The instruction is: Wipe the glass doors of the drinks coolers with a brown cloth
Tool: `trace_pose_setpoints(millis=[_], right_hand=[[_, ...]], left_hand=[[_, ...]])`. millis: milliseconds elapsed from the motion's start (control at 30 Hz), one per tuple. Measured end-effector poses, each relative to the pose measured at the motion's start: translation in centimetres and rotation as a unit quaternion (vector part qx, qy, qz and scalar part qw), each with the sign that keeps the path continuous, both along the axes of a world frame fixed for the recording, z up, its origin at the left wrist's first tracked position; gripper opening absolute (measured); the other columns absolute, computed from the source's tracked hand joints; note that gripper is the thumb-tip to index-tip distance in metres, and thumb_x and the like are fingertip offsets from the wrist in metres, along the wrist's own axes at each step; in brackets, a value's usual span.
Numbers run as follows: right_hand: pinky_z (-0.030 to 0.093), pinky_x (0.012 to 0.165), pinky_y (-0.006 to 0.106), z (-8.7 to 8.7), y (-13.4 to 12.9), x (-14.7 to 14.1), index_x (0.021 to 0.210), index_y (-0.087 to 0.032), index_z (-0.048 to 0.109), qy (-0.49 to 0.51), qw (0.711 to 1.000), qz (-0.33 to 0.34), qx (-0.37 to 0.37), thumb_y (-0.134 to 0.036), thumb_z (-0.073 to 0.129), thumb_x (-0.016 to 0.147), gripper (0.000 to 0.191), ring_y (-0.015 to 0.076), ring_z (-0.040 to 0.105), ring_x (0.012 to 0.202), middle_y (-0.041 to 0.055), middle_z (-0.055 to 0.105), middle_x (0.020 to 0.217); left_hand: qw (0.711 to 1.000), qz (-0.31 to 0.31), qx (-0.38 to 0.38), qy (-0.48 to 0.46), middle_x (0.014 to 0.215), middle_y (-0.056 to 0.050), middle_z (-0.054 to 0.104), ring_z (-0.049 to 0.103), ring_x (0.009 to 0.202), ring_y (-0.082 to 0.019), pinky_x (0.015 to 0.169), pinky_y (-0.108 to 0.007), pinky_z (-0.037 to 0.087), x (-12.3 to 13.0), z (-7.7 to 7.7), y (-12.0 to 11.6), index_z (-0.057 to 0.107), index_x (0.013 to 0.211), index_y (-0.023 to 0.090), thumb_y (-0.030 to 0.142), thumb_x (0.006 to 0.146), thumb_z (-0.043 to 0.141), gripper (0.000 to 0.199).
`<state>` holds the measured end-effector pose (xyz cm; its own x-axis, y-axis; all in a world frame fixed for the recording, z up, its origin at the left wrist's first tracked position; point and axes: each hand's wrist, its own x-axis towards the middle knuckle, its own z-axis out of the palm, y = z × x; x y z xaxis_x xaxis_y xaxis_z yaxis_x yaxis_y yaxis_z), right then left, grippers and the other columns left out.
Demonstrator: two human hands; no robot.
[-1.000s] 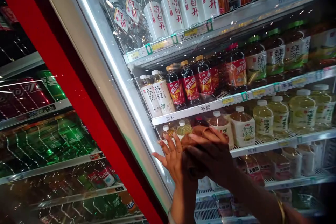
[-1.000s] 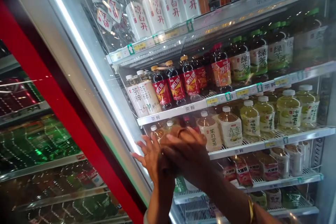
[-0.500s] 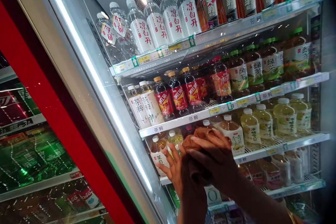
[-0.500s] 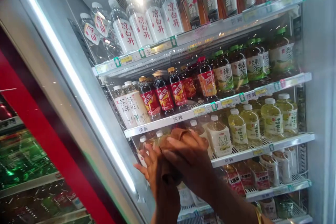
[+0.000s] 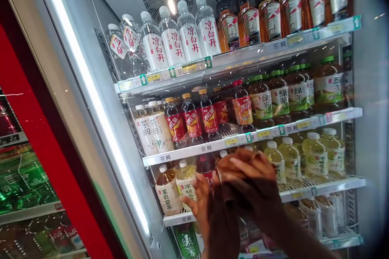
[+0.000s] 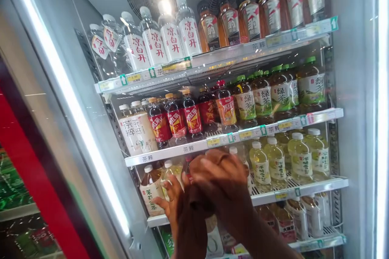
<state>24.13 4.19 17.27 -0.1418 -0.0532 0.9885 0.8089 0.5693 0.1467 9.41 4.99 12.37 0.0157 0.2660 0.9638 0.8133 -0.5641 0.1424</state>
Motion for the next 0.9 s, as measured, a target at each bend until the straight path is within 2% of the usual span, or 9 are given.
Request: trace_pose_setpoints(millis=[100,200,267,400,500,667,733,800,900], right_hand=[[0.034,0.122,0.06,-1.1,-0.4,3.3,0.125,-0.027,0.068,0.048,0.998,-0.013,-0.029,-0.032,0.066,0.092,0.033,0.0339,0.05,0.139,0.0091,0.058,0.145],[0.041,0.117,0.056,-4.6,-0.6,4.5,0.128,-0.029,0.069,0.049,0.996,-0.045,-0.058,-0.029,0.067,0.09,0.037,0.034,0.052,0.137,0.0082,0.059,0.147],[0.043,0.115,0.057,-5.5,-0.5,4.7,0.125,-0.032,0.071,0.048,0.997,-0.041,-0.047,-0.027,0.065,0.09,0.036,0.0344,0.055,0.133,0.0061,0.063,0.142],[0.039,0.12,0.064,-2.4,-0.4,6.6,0.125,-0.035,0.071,0.0,0.999,-0.011,-0.038,-0.023,0.068,0.087,0.04,0.0358,0.057,0.131,0.0048,0.062,0.145],[0.036,0.121,0.068,-1.0,-0.6,9.5,0.131,-0.032,0.068,-0.004,0.999,-0.011,-0.041,-0.028,0.072,0.086,0.045,0.0383,0.05,0.139,0.0069,0.055,0.152],[0.045,0.109,0.064,-5.7,-0.8,10.1,0.132,-0.037,0.068,0.082,0.995,-0.027,-0.046,-0.032,0.066,0.088,0.044,0.0413,0.053,0.135,0.0074,0.058,0.146],[0.047,0.104,0.064,-6.3,-0.8,9.1,0.132,-0.038,0.067,0.093,0.994,-0.015,-0.047,-0.027,0.064,0.088,0.045,0.0415,0.054,0.133,0.0078,0.06,0.14],[0.047,0.105,0.066,-5.1,-0.7,9.0,0.131,-0.04,0.066,0.074,0.996,-0.013,-0.043,-0.023,0.066,0.088,0.046,0.0401,0.055,0.132,0.0064,0.06,0.139],[0.046,0.11,0.067,-1.8,-0.5,11.1,0.135,-0.042,0.063,0.082,0.996,-0.032,-0.02,-0.021,0.069,0.089,0.051,0.0383,0.054,0.136,0.0049,0.053,0.15]], left_hand=[[1.0,0.008,-0.007,0.021,0.176,-0.01,0.016,0.01,0.164,-0.028,0.132,-0.061,-0.009,2.3,0.4,-0.7,0.023,0.167,0.025,0.007,0.099,0.043,0.073],[0.998,-0.014,-0.01,0.053,0.171,-0.01,0.032,0.024,0.162,-0.024,0.136,-0.05,0.003,4.0,0.0,-0.6,0.025,0.167,0.023,0.008,0.098,0.044,0.073],[0.998,-0.022,0.005,0.052,0.168,-0.011,0.039,0.029,0.16,-0.024,0.136,-0.049,0.007,4.9,-0.3,-0.1,0.022,0.167,0.021,0.012,0.1,0.043,0.071],[1.0,0.013,0.008,0.005,0.172,-0.013,0.029,0.021,0.161,-0.036,0.129,-0.067,-0.005,6.7,-0.1,0.2,0.022,0.167,0.024,0.021,0.103,0.039,0.067],[0.999,0.03,-0.019,-0.002,0.174,-0.01,0.021,0.013,0.163,-0.033,0.13,-0.066,-0.007,8.6,-0.2,-0.6,0.016,0.168,0.028,0.013,0.1,0.04,0.073],[0.997,-0.019,-0.011,0.073,0.17,-0.008,0.036,0.017,0.163,-0.021,0.135,-0.045,0.005,10.1,-1.0,-1.7,0.016,0.168,0.02,0.018,0.103,0.034,0.067],[0.994,-0.033,-0.011,0.099,0.168,-0.009,0.039,0.019,0.163,-0.02,0.135,-0.04,0.006,9.9,-1.0,-1.8,0.016,0.168,0.016,0.02,0.105,0.031,0.065],[0.994,-0.042,-0.025,0.102,0.17,-0.01,0.034,0.017,0.163,-0.021,0.135,-0.039,0.007,9.7,-0.8,-1.8,0.015,0.168,0.013,0.019,0.104,0.033,0.066],[0.995,-0.039,-0.036,0.082,0.172,-0.009,0.028,0.011,0.164,-0.023,0.134,-0.045,-0.002,9.8,-0.4,-1.9,0.017,0.167,0.018,0.017,0.101,0.043,0.071]])
